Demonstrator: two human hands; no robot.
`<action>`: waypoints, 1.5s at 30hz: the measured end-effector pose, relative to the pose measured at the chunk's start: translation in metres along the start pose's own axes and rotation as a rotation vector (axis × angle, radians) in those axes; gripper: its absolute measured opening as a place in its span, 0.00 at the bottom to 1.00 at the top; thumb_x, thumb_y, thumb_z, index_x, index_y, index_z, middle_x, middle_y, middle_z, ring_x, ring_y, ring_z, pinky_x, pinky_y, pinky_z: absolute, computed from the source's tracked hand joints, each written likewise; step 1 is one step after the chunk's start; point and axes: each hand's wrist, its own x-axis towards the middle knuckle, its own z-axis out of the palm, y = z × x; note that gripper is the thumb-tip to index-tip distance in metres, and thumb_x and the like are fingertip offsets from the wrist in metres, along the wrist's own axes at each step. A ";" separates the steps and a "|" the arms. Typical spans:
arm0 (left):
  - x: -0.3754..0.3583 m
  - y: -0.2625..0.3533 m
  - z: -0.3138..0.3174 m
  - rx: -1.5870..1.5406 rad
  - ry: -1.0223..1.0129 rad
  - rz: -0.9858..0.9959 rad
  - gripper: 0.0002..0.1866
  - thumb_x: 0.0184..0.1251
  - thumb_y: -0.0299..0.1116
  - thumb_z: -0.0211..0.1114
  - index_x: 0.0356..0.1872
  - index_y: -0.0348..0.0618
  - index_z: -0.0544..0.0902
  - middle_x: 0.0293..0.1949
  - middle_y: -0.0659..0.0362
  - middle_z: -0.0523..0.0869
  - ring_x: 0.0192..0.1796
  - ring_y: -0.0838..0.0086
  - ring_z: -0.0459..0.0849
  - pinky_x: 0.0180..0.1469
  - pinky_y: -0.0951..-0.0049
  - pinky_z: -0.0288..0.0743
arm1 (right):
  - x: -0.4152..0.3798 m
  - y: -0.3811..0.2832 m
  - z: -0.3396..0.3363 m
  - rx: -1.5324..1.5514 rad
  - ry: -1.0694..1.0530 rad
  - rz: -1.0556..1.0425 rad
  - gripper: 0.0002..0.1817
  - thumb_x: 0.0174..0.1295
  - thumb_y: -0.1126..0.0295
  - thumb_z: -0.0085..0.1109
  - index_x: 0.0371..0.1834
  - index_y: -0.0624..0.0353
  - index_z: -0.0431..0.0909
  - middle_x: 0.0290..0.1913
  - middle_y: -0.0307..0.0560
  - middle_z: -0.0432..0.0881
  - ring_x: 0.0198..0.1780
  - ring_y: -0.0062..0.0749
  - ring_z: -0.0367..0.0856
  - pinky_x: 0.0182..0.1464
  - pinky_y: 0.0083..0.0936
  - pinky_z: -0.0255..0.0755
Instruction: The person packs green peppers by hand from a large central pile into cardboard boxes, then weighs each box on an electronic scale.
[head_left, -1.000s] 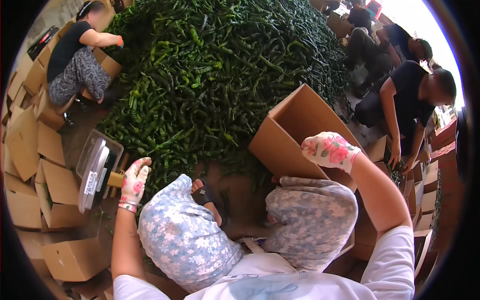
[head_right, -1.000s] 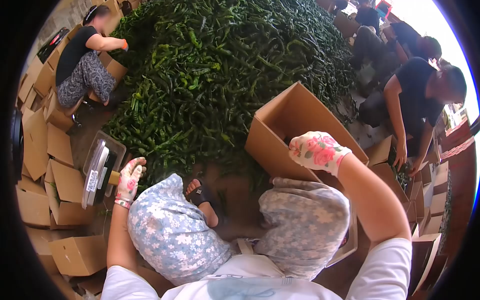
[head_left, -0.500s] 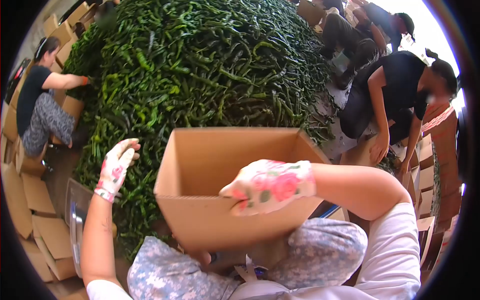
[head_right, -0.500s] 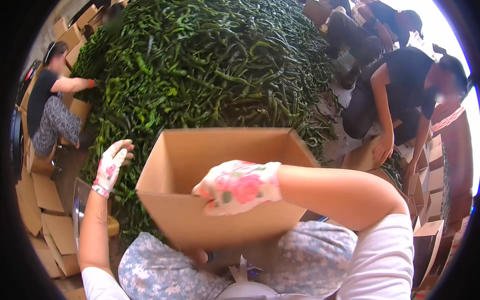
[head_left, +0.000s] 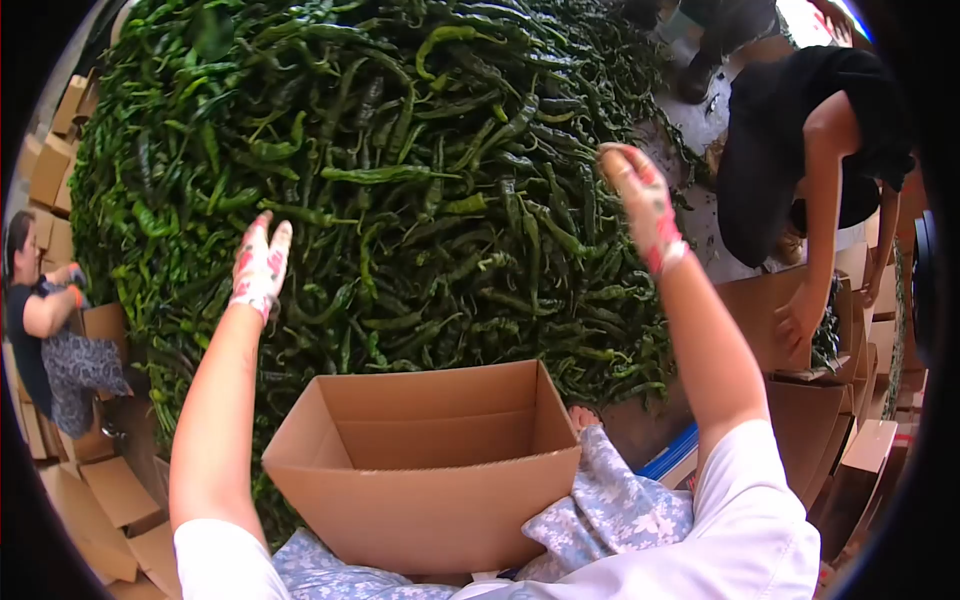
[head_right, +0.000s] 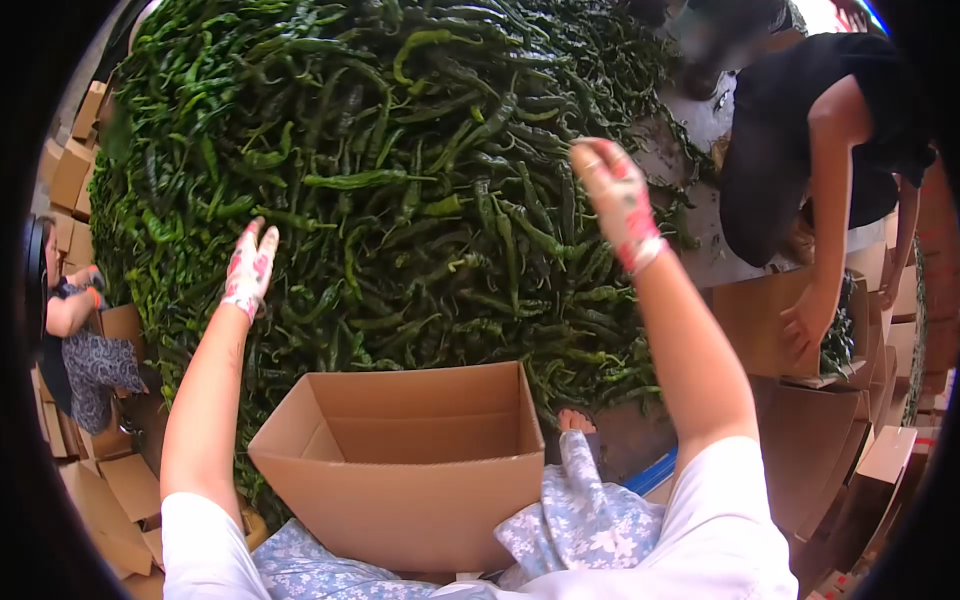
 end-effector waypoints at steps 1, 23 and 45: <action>0.017 0.003 0.009 0.042 0.049 -0.057 0.37 0.66 0.60 0.51 0.65 0.37 0.66 0.65 0.45 0.67 0.68 0.57 0.65 0.69 0.65 0.57 | 0.025 0.025 -0.023 -0.199 0.059 0.075 0.22 0.65 0.53 0.55 0.52 0.59 0.77 0.44 0.40 0.81 0.45 0.21 0.76 0.51 0.20 0.69; -0.015 0.065 -0.028 -0.503 -0.854 0.078 0.24 0.74 0.42 0.48 0.62 0.35 0.70 0.59 0.60 0.75 0.60 0.80 0.71 0.65 0.76 0.60 | -0.046 -0.053 0.098 -0.658 -0.644 0.124 0.51 0.39 0.48 0.72 0.70 0.50 0.60 0.55 0.65 0.70 0.58 0.56 0.70 0.60 0.32 0.66; -0.023 0.012 0.041 0.138 -0.256 -0.292 0.52 0.59 0.72 0.46 0.69 0.32 0.56 0.68 0.40 0.60 0.72 0.53 0.57 0.72 0.63 0.51 | -0.008 0.109 0.087 -0.789 -0.315 0.625 0.59 0.52 0.25 0.42 0.70 0.70 0.51 0.70 0.65 0.57 0.72 0.45 0.55 0.70 0.28 0.50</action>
